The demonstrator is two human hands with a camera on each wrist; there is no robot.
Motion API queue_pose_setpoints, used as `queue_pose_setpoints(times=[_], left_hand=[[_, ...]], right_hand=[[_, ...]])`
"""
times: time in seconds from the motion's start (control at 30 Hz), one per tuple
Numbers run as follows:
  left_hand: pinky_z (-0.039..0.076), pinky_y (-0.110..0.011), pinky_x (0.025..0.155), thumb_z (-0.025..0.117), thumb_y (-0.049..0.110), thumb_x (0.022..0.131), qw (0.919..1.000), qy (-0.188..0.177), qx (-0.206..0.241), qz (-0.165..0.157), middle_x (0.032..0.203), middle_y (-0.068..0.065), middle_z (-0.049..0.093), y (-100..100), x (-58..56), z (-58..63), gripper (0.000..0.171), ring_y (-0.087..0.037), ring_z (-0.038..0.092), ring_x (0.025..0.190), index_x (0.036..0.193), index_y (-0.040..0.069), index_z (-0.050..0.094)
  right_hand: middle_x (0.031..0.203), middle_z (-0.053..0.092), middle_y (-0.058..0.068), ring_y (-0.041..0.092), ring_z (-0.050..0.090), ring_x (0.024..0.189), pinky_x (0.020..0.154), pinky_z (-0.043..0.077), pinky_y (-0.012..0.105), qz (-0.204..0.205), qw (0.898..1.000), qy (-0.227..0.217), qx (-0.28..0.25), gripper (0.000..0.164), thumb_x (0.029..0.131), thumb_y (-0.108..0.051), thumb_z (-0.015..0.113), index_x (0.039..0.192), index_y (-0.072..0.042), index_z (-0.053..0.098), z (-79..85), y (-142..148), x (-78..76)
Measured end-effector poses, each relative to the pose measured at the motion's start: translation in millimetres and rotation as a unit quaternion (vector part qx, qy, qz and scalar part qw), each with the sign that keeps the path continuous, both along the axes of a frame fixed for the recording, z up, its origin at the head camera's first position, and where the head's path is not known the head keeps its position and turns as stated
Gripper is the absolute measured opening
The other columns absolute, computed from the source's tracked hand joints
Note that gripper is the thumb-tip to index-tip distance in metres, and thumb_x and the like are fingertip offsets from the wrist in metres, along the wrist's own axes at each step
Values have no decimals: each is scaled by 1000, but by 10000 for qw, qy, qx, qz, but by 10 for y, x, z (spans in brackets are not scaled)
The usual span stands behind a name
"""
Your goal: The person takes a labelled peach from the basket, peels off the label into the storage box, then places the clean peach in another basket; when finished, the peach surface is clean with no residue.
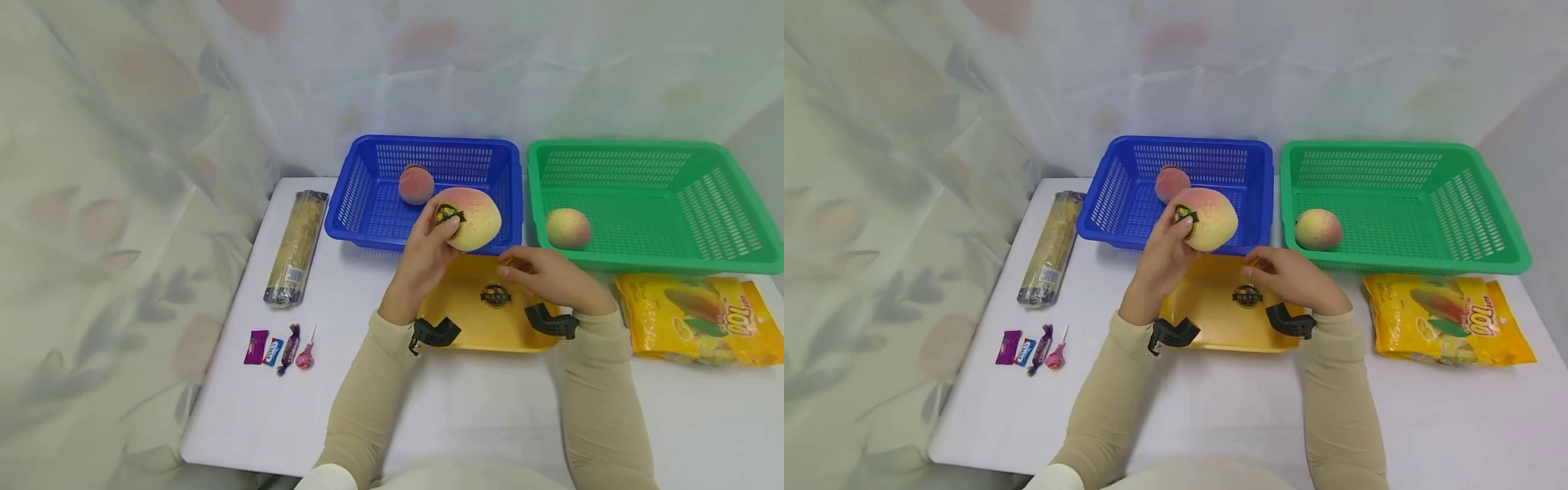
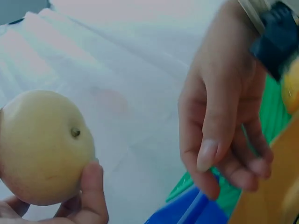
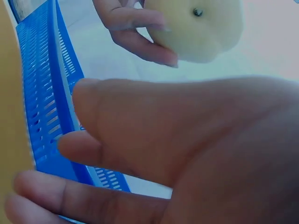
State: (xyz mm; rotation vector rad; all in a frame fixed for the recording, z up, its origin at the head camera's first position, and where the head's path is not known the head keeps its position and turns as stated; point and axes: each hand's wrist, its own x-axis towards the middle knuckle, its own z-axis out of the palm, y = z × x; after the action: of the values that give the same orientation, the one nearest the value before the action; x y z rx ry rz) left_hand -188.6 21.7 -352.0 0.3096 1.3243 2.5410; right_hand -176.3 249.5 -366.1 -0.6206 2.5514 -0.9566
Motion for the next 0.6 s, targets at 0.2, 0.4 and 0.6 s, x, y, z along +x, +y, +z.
queue_pose_setpoints(times=[0.2,0.4,0.6], left_hand=[[51,-30,82,82,43,71,9934,-243,1060,-353,130,-3,45,17,73,-75,84,-20,49,107,139,22,39],[49,-26,83,83,36,72,9952,-47,866,-452,130,0,46,21,66,-139,88,-16,48,108,145,19,37],[50,-23,84,58,4,85,9990,188,-323,-264,124,2,49,5,50,-218,63,-14,51,105,144,15,39]], right_hand=[[104,70,4,19,63,94,80,52,37,-60,9997,106,-193,28,99,-33,52,116,-13,62,0,-25,19],[109,68,7,23,64,98,84,52,41,-399,9963,505,-570,30,100,-31,51,119,-11,61,21,-35,43],[105,68,9,4,62,92,81,48,15,-1222,9716,1422,-1444,22,98,-18,55,113,-5,64,137,-94,84]])
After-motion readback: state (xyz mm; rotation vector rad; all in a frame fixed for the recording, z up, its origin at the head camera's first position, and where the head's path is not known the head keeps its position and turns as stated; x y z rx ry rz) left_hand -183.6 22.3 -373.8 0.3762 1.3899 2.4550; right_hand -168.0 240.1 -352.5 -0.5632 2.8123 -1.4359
